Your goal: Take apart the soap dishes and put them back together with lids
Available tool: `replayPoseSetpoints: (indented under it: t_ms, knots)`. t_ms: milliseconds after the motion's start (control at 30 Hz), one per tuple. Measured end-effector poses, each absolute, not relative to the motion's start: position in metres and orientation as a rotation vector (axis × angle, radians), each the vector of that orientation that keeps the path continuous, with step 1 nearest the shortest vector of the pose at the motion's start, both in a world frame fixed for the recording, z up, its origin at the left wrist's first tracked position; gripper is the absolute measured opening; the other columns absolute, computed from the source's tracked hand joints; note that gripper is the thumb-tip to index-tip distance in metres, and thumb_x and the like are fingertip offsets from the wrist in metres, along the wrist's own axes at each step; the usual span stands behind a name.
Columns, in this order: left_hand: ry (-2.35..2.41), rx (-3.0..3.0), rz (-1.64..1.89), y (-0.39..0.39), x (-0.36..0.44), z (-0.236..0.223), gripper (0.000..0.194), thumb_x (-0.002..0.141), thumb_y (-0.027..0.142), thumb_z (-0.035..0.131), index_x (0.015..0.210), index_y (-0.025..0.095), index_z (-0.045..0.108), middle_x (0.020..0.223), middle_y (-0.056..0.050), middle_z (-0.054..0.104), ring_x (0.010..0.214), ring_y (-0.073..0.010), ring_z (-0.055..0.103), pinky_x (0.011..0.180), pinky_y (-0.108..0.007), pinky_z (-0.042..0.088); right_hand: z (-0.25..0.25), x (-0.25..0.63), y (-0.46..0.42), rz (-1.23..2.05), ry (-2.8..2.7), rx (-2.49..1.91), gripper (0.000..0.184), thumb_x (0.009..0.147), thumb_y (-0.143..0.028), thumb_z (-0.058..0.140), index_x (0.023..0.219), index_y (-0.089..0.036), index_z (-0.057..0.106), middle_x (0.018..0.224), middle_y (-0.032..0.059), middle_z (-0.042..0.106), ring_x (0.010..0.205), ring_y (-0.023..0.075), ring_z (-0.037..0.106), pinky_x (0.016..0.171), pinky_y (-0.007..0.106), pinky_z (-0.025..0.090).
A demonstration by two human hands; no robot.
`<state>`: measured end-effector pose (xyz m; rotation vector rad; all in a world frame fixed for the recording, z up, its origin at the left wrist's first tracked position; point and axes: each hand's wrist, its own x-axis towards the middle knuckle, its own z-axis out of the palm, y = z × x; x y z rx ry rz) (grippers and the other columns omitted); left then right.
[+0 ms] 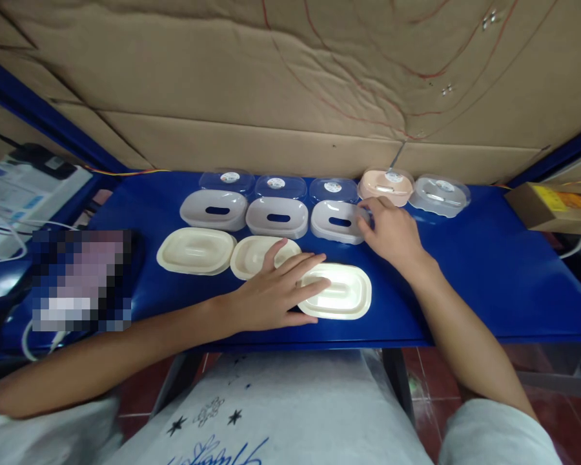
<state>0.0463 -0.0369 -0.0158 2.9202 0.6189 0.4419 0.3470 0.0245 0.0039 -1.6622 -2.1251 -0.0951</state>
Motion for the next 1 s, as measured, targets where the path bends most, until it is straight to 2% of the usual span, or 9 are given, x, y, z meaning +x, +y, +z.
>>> replayPoseSetpoints:
  t_ms: [67, 200, 333, 400, 500, 600, 700, 767, 1000]
  knots:
    - [0.619, 2.947, 0.428, -0.035, 0.056, -0.017, 0.053, 0.100, 0.051, 0.073, 0.140, 0.016, 0.067, 0.162, -0.027, 0.056, 0.148, -0.0409, 0.054, 0.132, -0.073, 0.009, -0.002, 0.350, 0.028, -0.049, -2.132, -1.678, 0.038, 0.101, -0.047, 0.057, 0.127, -0.026, 0.073, 0.122, 0.0132, 0.078, 0.093, 0.0377, 0.076, 0.084, 0.056, 0.061]
    - [0.679, 2.961, 0.446, -0.030, 0.074, -0.016, 0.049, 0.103, 0.042, 0.064, 0.138, 0.009, 0.068, 0.155, -0.028, 0.062, 0.147, -0.0423, 0.054, 0.133, -0.073, 0.011, -0.009, 0.350, 0.033, 0.006, -2.166, -1.610, 0.039, 0.102, -0.046, 0.058, 0.131, -0.024, 0.071, 0.131, 0.0133, 0.077, 0.102, 0.0357, 0.077, 0.088, 0.051, 0.061]
    - [0.839, 2.950, 0.464, -0.033, 0.081, -0.016, 0.052, 0.104, 0.035, 0.060, 0.146, 0.005, 0.063, 0.159, -0.028, 0.059, 0.148, -0.0432, 0.053, 0.132, -0.075, 0.013, -0.003, 0.352, 0.035, 0.073, -2.147, -1.576, 0.039, 0.103, -0.044, 0.055, 0.134, -0.024, 0.070, 0.131, 0.0127, 0.078, 0.106, 0.0354, 0.078, 0.095, 0.054, 0.060]
    - [0.906, 2.971, 0.470, -0.037, 0.080, -0.017, 0.050, 0.107, 0.030, 0.058, 0.152, 0.009, 0.061, 0.161, -0.026, 0.058, 0.148, -0.0419, 0.054, 0.130, -0.076, 0.018, 0.004, 0.358, 0.037, 0.038, -2.106, -1.590, 0.040, 0.104, -0.042, 0.053, 0.136, -0.024, 0.069, 0.133, 0.0134, 0.077, 0.113, 0.0367, 0.076, 0.102, 0.057, 0.058]
    - [0.820, 3.077, 0.439, -0.043, 0.077, -0.018, 0.048, 0.108, 0.018, 0.054, 0.155, 0.021, 0.060, 0.165, -0.021, 0.055, 0.149, -0.0368, 0.056, 0.127, -0.069, 0.031, 0.012, 0.375, 0.042, -0.109, -2.059, -1.669, 0.046, 0.106, -0.040, 0.046, 0.145, -0.023, 0.064, 0.145, 0.0161, 0.071, 0.134, 0.0400, 0.067, 0.112, 0.061, 0.052]
    - [0.722, 3.142, 0.412, -0.046, 0.076, -0.020, 0.049, 0.106, 0.011, 0.053, 0.153, 0.022, 0.062, 0.161, -0.020, 0.059, 0.145, -0.0332, 0.060, 0.125, -0.061, 0.038, 0.007, 0.393, 0.052, -0.233, -2.040, -1.796, 0.056, 0.106, -0.039, 0.042, 0.159, -0.022, 0.052, 0.164, 0.0191, 0.056, 0.151, 0.0435, 0.052, 0.119, 0.068, 0.043]
    - [0.846, 3.088, 0.432, -0.047, 0.077, -0.021, 0.043, 0.108, 0.018, 0.053, 0.150, 0.018, 0.064, 0.160, -0.021, 0.060, 0.145, -0.0361, 0.059, 0.124, -0.066, 0.038, -0.006, 0.409, 0.064, -0.186, -2.100, -1.908, 0.067, 0.104, -0.040, 0.046, 0.167, -0.019, 0.040, 0.175, 0.0230, 0.039, 0.161, 0.0451, 0.038, 0.124, 0.075, 0.031]
    - [0.866, 3.063, 0.454, -0.047, 0.077, -0.020, 0.043, 0.110, 0.021, 0.052, 0.151, 0.019, 0.063, 0.163, -0.021, 0.057, 0.149, -0.0376, 0.056, 0.124, -0.071, 0.035, -0.013, 0.415, 0.068, -0.132, -2.146, -1.948, 0.072, 0.102, -0.042, 0.051, 0.169, -0.019, 0.036, 0.177, 0.0243, 0.035, 0.163, 0.0457, 0.033, 0.125, 0.077, 0.026]
    - [0.722, 3.038, 0.471, -0.053, 0.069, -0.012, 0.036, 0.110, 0.027, 0.056, 0.145, 0.019, 0.065, 0.164, -0.020, 0.056, 0.150, -0.0381, 0.053, 0.125, -0.072, 0.030, -0.001, 0.408, 0.056, -0.198, -2.070, -1.981, 0.077, 0.098, -0.061, 0.064, 0.160, -0.018, 0.050, 0.156, 0.0300, 0.054, 0.146, 0.0550, 0.047, 0.116, 0.077, 0.032]
